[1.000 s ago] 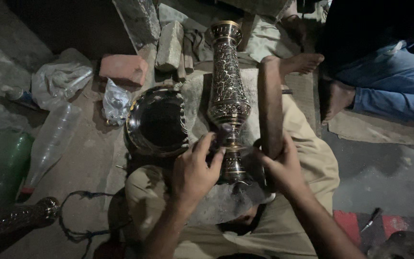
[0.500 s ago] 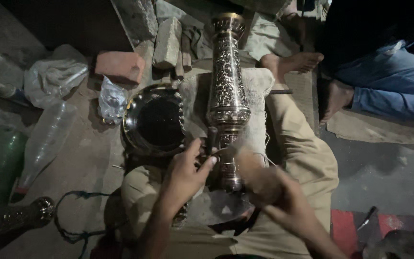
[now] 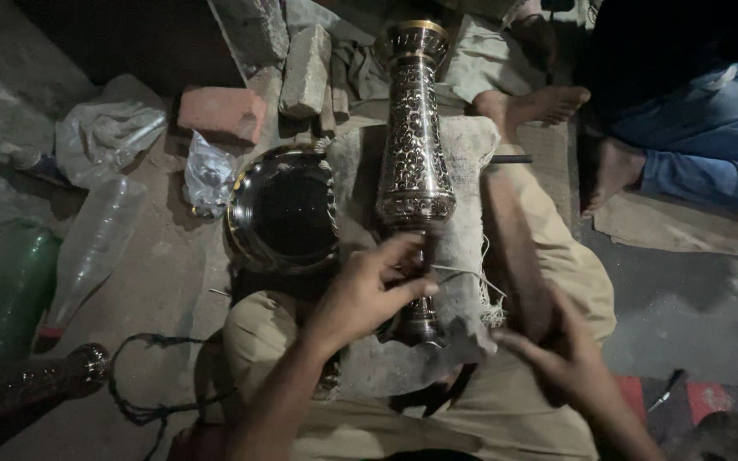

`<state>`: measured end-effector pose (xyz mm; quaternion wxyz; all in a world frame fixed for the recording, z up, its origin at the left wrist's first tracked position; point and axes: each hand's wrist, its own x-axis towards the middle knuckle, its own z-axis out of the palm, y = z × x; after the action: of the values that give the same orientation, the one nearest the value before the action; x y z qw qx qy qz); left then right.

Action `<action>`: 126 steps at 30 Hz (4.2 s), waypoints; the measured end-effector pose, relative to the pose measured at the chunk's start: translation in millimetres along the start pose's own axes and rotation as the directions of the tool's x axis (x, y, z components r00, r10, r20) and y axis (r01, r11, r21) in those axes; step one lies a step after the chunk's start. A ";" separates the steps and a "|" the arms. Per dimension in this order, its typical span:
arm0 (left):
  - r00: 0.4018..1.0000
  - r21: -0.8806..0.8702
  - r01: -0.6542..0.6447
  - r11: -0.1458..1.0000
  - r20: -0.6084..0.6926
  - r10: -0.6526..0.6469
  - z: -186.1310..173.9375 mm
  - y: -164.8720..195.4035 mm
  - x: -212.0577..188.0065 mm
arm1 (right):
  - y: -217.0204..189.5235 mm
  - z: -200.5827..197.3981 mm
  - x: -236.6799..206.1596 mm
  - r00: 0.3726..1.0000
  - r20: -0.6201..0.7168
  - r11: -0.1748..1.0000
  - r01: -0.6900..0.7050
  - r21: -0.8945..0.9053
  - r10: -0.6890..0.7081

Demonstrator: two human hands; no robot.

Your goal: The person repeatedly hammers a silver metal vase with a small hammer while holding a chisel against its surface. The vase is placed on a cloth on the person's lap. The person adjusts the chisel and rotates the vase slightly during the process.

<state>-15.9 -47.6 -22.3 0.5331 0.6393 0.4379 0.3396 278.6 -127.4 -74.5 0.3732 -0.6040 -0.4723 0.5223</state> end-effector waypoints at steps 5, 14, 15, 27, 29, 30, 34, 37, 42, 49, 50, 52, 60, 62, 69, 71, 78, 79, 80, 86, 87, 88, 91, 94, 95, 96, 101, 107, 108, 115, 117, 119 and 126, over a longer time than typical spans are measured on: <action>0.990 0.041 -0.106 0.993 0.098 0.102 -1.9 -5.5 8.5 | -18.0 -25.5 18.6 0.985 0.032 0.892 0.165 -0.421 -0.168; 0.987 -0.047 -0.029 0.998 0.159 0.036 -6.7 -1.2 8.2 | -58.8 -57.2 45.7 0.991 0.033 0.901 0.135 -0.411 -0.133; 0.985 -0.039 -0.042 0.998 0.167 0.048 -6.8 -0.1 8.4 | -63.4 -60.3 47.5 0.992 -0.016 0.944 0.117 -0.308 -0.128; 0.989 0.027 -0.072 0.997 0.133 0.068 -8.3 1.1 7.8 | -102.1 -81.2 50.2 0.992 0.083 0.522 0.019 -0.853 0.100; 0.988 -0.022 -0.088 0.996 0.126 0.090 -8.5 0.1 7.5 | -104.5 -81.2 47.9 0.982 0.174 0.960 0.121 -0.252 -0.078; 0.988 -0.046 -0.094 0.995 0.121 0.099 -8.8 -0.1 7.0 | -105.3 -80.9 46.7 0.987 0.148 0.814 0.135 -0.564 -0.061; 0.991 -0.049 -0.020 0.999 0.132 0.026 -8.9 1.6 5.2 | -107.0 -78.5 42.0 0.987 0.140 0.803 0.150 -0.577 -0.084; 0.989 -0.040 -0.026 0.999 0.141 0.031 -8.8 2.9 5.5 | -107.1 -76.2 39.5 0.992 0.050 0.497 -0.014 -0.868 0.116; 0.981 -0.039 -0.128 0.991 0.143 0.132 -10.2 0.3 4.5 | -107.1 -73.6 37.9 0.985 0.142 0.776 0.168 -0.608 -0.102; 0.984 0.110 -0.099 0.989 0.161 0.081 -8.3 -8.4 8.1 | -108.3 -75.3 39.8 0.995 0.091 0.599 0.089 -0.796 -0.028; 0.986 0.124 -0.060 0.990 0.160 0.040 -8.8 -9.1 9.6 | -108.6 -76.0 40.2 0.999 0.007 0.369 -0.006 -0.929 0.033; 0.986 0.106 -0.058 0.993 0.164 0.040 -8.9 -10.1 9.1 | -109.0 -77.8 41.1 0.986 0.125 0.531 0.166 -0.831 -0.113; 0.966 0.085 -0.215 0.973 0.163 0.199 -9.0 -12.7 8.1 | -108.4 -87.6 41.8 0.988 0.151 0.167 0.156 -0.974 -0.042; 0.982 0.125 -0.136 0.983 0.151 0.117 -8.8 -14.2 8.0 | -107.3 -89.8 41.4 0.903 0.250 0.609 0.422 -0.672 -0.350; 0.980 -0.022 -0.023 0.999 0.196 0.027 -8.3 -17.9 8.7 | -99.6 -94.8 35.0 0.798 0.345 0.188 0.486 -0.854 -0.493; 0.967 0.002 -0.126 0.992 0.222 0.122 -8.4 -17.0 10.3 | -96.9 -95.9 30.6 0.906 0.241 0.627 0.416 -0.658 -0.348; 0.938 0.058 -0.122 0.991 0.334 0.096 -13.6 -4.3 13.1 | -87.2 -98.1 8.4 0.976 0.054 0.541 0.163 -0.825 -0.212; 0.938 0.064 -0.135 0.989 0.330 0.107 -14.2 -1.6 14.0 | -85.8 -97.9 5.0 0.941 0.078 0.608 0.274 -0.745 -0.329; 0.939 0.068 -0.145 0.987 0.325 0.116 -14.2 1.0 13.8 | -84.4 -97.5 1.7 0.894 0.084 0.653 0.384 -0.653 -0.441; 0.978 0.076 -0.151 0.986 0.158 0.138 -9.2 14.5 5.3 | -73.9 -87.1 -9.8 0.970 -0.006 0.394 0.092 -0.915 -0.241; 0.982 0.010 -0.160 0.987 0.102 0.158 -6.5 16.5 4.0 | -71.5 -83.5 -9.7 0.979 -0.030 0.437 0.063 -0.897 -0.201; 0.982 0.015 -0.153 0.988 0.118 0.151 -4.0 18.5 4.0 | -68.9 -79.4 -8.8 0.986 -0.051 0.479 0.033 -0.877 -0.160; 0.986 0.055 -0.100 0.993 0.143 0.092 -0.7 25.8 3.9 | -60.9 -65.2 -2.3 0.967 -0.001 0.621 0.163 -0.766 -0.254; 0.993 0.165 -0.029 0.986 0.115 0.010 -1.4 33.7 2.3 | -54.4 -52.3 8.2 0.988 0.006 0.559 0.091 -0.824 -0.152; 0.995 0.219 -0.051 0.974 0.100 0.030 -1.7 35.7 2.8 | -53.0 -49.2 11.9 0.998 -0.018 0.495 0.018 -0.869 -0.068; 0.995 0.275 -0.076 0.959 0.087 0.054 -2.2 37.0 3.9 | -52.0 -46.9 15.5 0.998 -0.019 0.526 0.012 -0.851 -0.053; 0.995 0.212 0.011 0.977 0.090 -0.031 -4.6 35.5 3.0 | -53.8 -46.4 29.2 0.996 -0.093 0.999 0.012 -0.042 -0.016; 0.994 0.250 -0.058 0.967 0.105 0.032 -9.2 30.2 4.3 | -65.0 -58.7 34.5 0.994 0.023 0.909 0.110 -0.403 -0.111; 0.994 0.279 -0.040 0.959 0.108 0.010 -9.5 30.5 3.6 | -66.9 -60.4 34.5 0.999 0.030 0.817 0.047 -0.575 -0.037; 0.993 0.238 -0.028 0.971 0.115 0.000 -11.7 31.4 1.1 | -75.6 -61.3 32.3 0.999 0.018 0.654 0.047 -0.755 -0.051; 0.993 0.269 0.000 0.963 0.117 -0.033 -12.3 30.9 1.8 | -76.7 -58.9 31.8 0.998 0.026 0.717 0.060 -0.695 -0.058; 0.993 0.288 -0.002 0.958 0.117 -0.033 -11.8 30.4 2.3 | -77.3 -56.0 31.3 0.988 0.095 0.936 0.145 -0.321 -0.121; 0.983 0.283 0.053 0.958 0.154 -0.100 -12.4 27.9 2.3 | -76.8 -48.3 29.1 0.989 0.050 0.825 0.146 -0.546 -0.141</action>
<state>-20.7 -42.1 7.5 0.4858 0.7163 0.4596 0.1993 312.5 -76.3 -1.6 0.2210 -0.6463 -0.6475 0.3381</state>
